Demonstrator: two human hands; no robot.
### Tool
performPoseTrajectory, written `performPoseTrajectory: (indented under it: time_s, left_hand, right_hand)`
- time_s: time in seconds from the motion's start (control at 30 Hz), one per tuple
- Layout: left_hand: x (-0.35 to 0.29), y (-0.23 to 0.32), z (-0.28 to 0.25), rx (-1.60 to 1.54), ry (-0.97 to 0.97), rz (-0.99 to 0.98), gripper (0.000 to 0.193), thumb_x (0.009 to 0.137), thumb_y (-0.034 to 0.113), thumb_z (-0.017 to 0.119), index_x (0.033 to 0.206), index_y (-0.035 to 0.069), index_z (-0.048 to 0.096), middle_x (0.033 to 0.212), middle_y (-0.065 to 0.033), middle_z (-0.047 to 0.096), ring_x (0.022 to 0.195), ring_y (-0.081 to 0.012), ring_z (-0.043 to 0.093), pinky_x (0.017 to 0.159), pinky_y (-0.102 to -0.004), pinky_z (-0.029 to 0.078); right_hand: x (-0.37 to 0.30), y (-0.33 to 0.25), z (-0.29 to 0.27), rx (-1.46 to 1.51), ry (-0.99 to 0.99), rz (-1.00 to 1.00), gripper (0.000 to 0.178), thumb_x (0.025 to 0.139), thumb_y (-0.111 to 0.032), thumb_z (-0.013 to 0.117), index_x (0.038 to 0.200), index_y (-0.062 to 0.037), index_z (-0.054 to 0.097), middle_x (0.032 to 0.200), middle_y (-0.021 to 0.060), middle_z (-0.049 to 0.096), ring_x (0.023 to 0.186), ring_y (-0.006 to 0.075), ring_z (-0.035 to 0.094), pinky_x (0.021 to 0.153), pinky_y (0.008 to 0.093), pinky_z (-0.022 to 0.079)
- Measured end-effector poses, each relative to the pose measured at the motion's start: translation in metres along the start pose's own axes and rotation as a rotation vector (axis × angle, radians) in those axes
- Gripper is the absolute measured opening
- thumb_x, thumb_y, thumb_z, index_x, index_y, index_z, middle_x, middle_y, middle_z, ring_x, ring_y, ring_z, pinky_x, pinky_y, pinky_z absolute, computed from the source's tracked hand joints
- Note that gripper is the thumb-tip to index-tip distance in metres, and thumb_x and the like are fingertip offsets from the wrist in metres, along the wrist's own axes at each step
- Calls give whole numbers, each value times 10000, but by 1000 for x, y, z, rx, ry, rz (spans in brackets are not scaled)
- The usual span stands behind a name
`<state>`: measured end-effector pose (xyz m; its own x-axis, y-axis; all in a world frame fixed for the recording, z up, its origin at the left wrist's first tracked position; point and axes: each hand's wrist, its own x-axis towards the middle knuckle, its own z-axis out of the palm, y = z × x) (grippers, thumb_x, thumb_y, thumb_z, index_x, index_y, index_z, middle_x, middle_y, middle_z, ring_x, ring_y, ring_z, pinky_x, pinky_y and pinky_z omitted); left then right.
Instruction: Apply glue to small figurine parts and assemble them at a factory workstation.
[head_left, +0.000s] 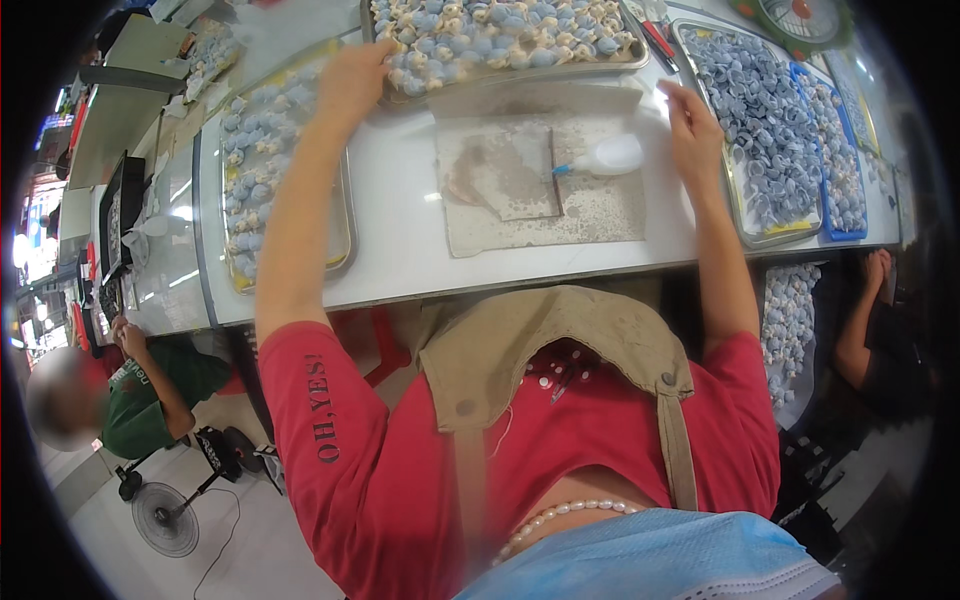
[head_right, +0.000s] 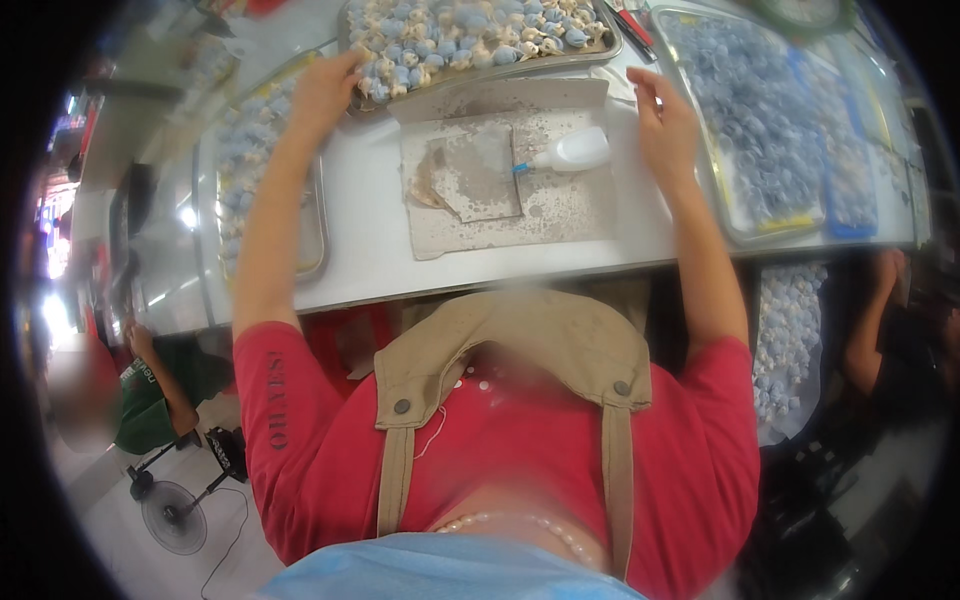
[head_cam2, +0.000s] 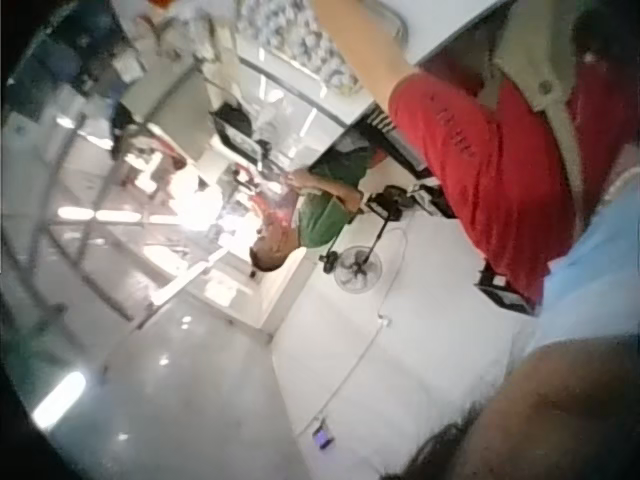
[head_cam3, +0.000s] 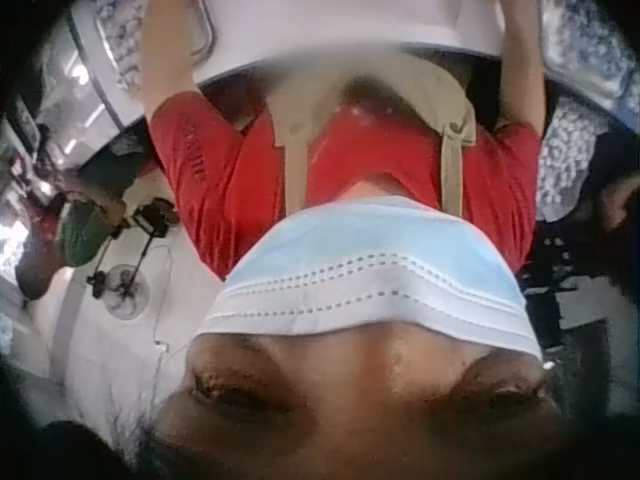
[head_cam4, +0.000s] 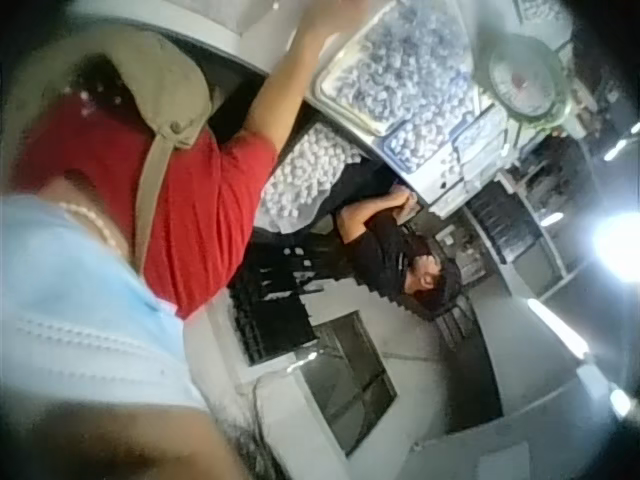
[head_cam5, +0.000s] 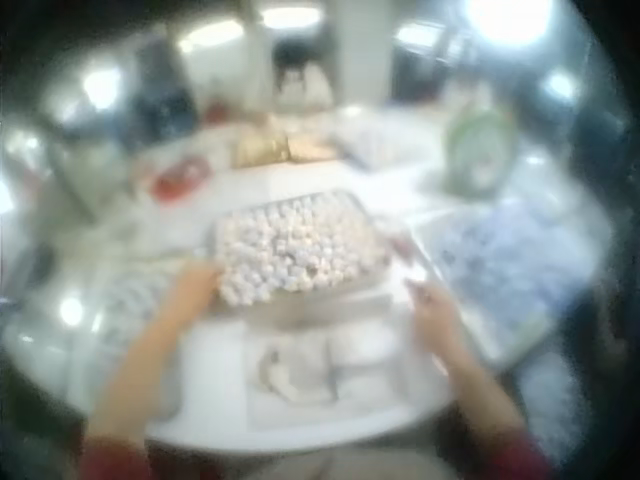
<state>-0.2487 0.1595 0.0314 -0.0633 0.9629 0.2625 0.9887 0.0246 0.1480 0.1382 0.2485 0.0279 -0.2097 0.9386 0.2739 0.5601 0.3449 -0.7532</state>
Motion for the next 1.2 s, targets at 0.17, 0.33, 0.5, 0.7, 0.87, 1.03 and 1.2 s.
performPoseTrajectory:
  time_s: [0.17,0.33,0.5,0.7,0.87,1.03,1.2]
  left_hand:
    - [-6,-11,6,-62,37,36,212,765,94,560,976,79,570,888,-143,601,866,-341,550,737,-408,440]
    - [1,0,-8,-217,-56,-92,227,766,72,529,989,71,563,933,-179,589,908,-366,540,768,-425,432]
    - [-6,5,-12,-341,-101,-312,280,790,75,496,1063,77,556,989,-180,583,955,-354,534,804,-410,427]
    - [-6,-11,4,-522,-47,-283,306,799,58,449,1083,44,560,1085,-174,554,1016,-307,526,834,-372,420]
    - [4,0,-15,-583,-253,-316,304,782,98,499,1072,26,553,948,-176,589,836,-306,577,744,-365,447]
    - [7,3,-16,-377,-142,-277,312,788,138,540,1081,30,538,885,-135,599,754,-239,592,692,-345,460]
    - [-1,-3,-8,-788,-26,-470,326,824,127,556,1133,34,511,877,-73,597,787,-145,582,693,-285,467]
  right_hand:
    - [32,6,14,-270,-86,-177,232,826,-107,522,1033,-128,625,854,150,617,794,298,582,718,353,453]
    - [8,-17,-13,-182,0,-258,222,809,-128,589,1025,-88,625,902,143,616,870,270,579,743,338,460]
    - [-29,-30,-22,-74,-188,-193,231,796,-137,601,1015,-65,609,964,131,595,897,257,555,769,335,448]
    - [-39,-29,-28,-14,-387,-166,256,806,-162,572,1037,-51,579,1006,123,576,919,274,533,824,360,419]
    - [-43,-26,-27,-82,-396,-205,344,739,-103,664,1067,-62,570,991,99,568,894,211,541,754,304,441]
    - [-47,-37,-27,-74,-401,-249,393,673,-99,714,1034,-38,570,955,85,565,874,207,528,736,302,434]
    - [-47,-32,-21,-45,-528,-185,337,668,-73,706,968,-13,566,889,70,525,809,186,527,699,274,429]
